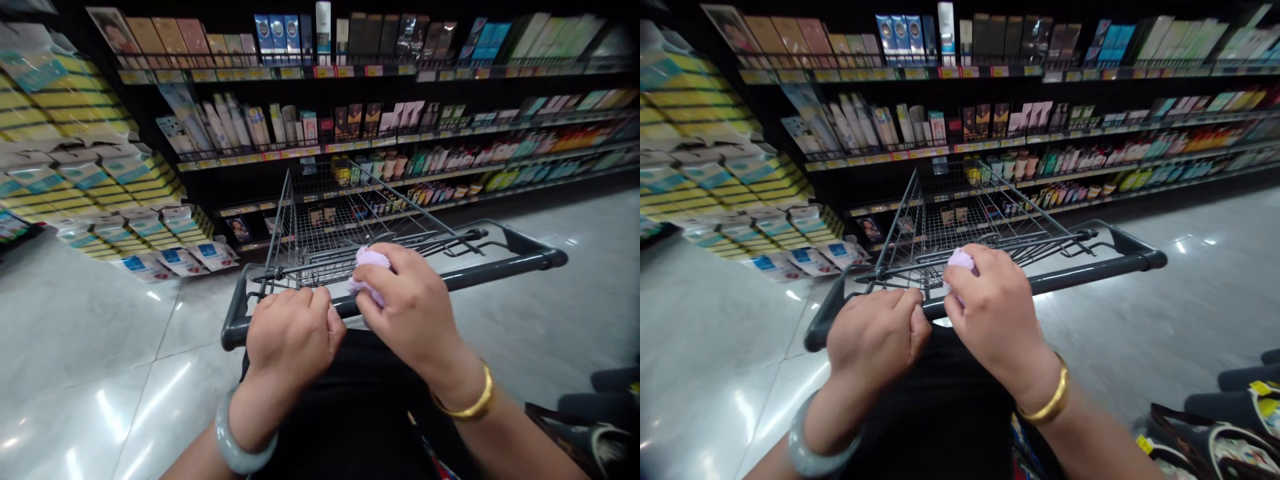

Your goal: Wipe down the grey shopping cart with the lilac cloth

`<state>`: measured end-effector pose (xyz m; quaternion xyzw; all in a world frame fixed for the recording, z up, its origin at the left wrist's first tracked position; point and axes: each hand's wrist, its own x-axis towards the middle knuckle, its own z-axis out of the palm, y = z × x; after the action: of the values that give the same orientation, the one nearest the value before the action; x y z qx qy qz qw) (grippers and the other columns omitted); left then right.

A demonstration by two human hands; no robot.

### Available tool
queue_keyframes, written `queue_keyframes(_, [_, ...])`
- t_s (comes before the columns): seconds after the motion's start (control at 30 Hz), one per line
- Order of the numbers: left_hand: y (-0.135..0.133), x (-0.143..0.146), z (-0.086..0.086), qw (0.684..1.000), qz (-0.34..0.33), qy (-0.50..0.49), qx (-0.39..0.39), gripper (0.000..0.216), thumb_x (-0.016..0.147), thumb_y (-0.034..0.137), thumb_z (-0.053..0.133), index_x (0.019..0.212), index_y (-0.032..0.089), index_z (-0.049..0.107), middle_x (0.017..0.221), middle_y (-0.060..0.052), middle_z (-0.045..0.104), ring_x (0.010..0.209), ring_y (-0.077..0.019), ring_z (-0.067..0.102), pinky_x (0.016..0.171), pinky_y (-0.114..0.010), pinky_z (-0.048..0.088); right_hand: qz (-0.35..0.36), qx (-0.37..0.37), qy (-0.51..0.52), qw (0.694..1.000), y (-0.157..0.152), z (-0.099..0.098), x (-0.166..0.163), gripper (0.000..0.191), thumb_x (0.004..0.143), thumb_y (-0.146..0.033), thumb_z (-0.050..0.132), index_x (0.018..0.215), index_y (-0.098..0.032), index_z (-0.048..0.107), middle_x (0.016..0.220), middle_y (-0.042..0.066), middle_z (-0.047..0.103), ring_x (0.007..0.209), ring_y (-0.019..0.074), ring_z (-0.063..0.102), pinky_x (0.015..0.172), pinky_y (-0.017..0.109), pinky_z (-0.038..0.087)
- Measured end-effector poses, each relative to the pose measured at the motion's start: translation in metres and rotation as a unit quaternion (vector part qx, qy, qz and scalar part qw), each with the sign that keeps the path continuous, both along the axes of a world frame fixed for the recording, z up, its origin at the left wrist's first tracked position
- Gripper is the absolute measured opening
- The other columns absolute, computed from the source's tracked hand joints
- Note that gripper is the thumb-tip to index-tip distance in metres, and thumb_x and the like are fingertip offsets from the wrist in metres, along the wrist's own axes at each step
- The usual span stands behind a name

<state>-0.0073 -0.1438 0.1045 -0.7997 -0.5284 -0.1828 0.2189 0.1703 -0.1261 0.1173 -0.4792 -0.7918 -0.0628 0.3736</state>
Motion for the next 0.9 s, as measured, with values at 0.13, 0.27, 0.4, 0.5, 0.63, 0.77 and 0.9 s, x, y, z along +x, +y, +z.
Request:
queue_keyframes(0.13, [0.002, -0.003, 0.001, 1.000, -0.007, 0.012, 0.010, 0.021, 0.087, 0.031, 0.047, 0.074, 0.021, 0.060, 0.063, -0.004, 0.060, 0.061, -0.0221, 0.057, 0.061, -0.036, 0.032, 0.093, 0.007, 0.032, 0.995, -0.007, -0.002, -0.014, 0.018, 0.078, -0.019, 0.063, 0.094, -0.026, 0.068, 0.119, 0.007, 0.060, 0.106, 0.0250, 0.057, 0.091, 0.044, 0.050])
queue_keyframes(0.27, [0.002, -0.003, 0.002, 1.000, -0.007, 0.012, 0.005, 0.021, 0.086, 0.032, 0.048, 0.075, 0.021, 0.062, 0.064, -0.004, 0.062, 0.062, -0.0210, 0.057, 0.062, -0.036, 0.033, 0.151, 0.041, 0.054, 0.986, -0.015, -0.009, -0.001, 0.021, 0.075, -0.015, 0.063, 0.092, -0.027, 0.067, 0.118, 0.005, 0.058, 0.106, 0.0236, 0.058, 0.090, 0.044, 0.051])
queue_keyframes(0.4, [0.000, 0.000, 0.002, 1.000, -0.003, -0.003, 0.004, 0.021, 0.086, 0.030, 0.047, 0.074, 0.021, 0.061, 0.063, -0.002, 0.060, 0.063, -0.0213, 0.057, 0.063, -0.036, 0.033, 0.033, 0.043, 0.036, 0.998, -0.007, -0.008, 0.016, 0.025, 0.074, -0.013, 0.063, 0.094, -0.026, 0.068, 0.117, 0.007, 0.059, 0.105, 0.0263, 0.059, 0.090, 0.046, 0.051])
queue_keyframes(0.5, [0.001, 0.001, 0.001, 1.000, 0.000, -0.003, 0.006, 0.022, 0.087, 0.029, 0.046, 0.073, 0.021, 0.060, 0.062, -0.002, 0.059, 0.063, -0.0213, 0.057, 0.063, -0.036, 0.033, -0.032, 0.028, 0.013, 0.999, 0.001, -0.004, 0.010, 0.021, 0.076, -0.015, 0.064, 0.094, -0.025, 0.068, 0.115, 0.009, 0.060, 0.103, 0.0273, 0.058, 0.089, 0.045, 0.051])
queue_keyframes(0.63, [0.002, -0.002, 0.000, 1.000, 0.002, 0.003, 0.014, 0.022, 0.088, 0.030, 0.046, 0.075, 0.021, 0.062, 0.064, -0.003, 0.061, 0.063, -0.0211, 0.057, 0.063, -0.036, 0.032, 0.034, 0.024, 0.008, 0.999, -0.002, -0.005, -0.008, 0.020, 0.077, -0.017, 0.064, 0.095, -0.025, 0.067, 0.117, 0.008, 0.059, 0.103, 0.0265, 0.057, 0.089, 0.045, 0.050])
queue_keyframes(0.77, [0.003, -0.004, 0.000, 1.000, -0.001, 0.003, 0.019, 0.023, 0.088, 0.030, 0.046, 0.074, 0.021, 0.062, 0.065, -0.003, 0.062, 0.062, -0.0212, 0.057, 0.064, -0.036, 0.033, 0.123, 0.053, 0.042, 0.990, -0.012, -0.011, -0.001, 0.020, 0.075, -0.016, 0.064, 0.093, -0.026, 0.064, 0.118, 0.007, 0.056, 0.104, 0.0249, 0.057, 0.089, 0.044, 0.051])
queue_keyframes(0.9, [0.003, -0.001, 0.001, 1.000, 0.001, -0.007, 0.013, 0.024, 0.088, 0.030, 0.045, 0.074, 0.021, 0.062, 0.063, -0.002, 0.061, 0.062, -0.0210, 0.057, 0.064, -0.036, 0.033, 0.038, 0.054, 0.042, 0.997, -0.008, -0.008, 0.019, 0.022, 0.073, -0.014, 0.064, 0.092, -0.024, 0.064, 0.115, 0.008, 0.057, 0.102, 0.0256, 0.059, 0.088, 0.044, 0.052])
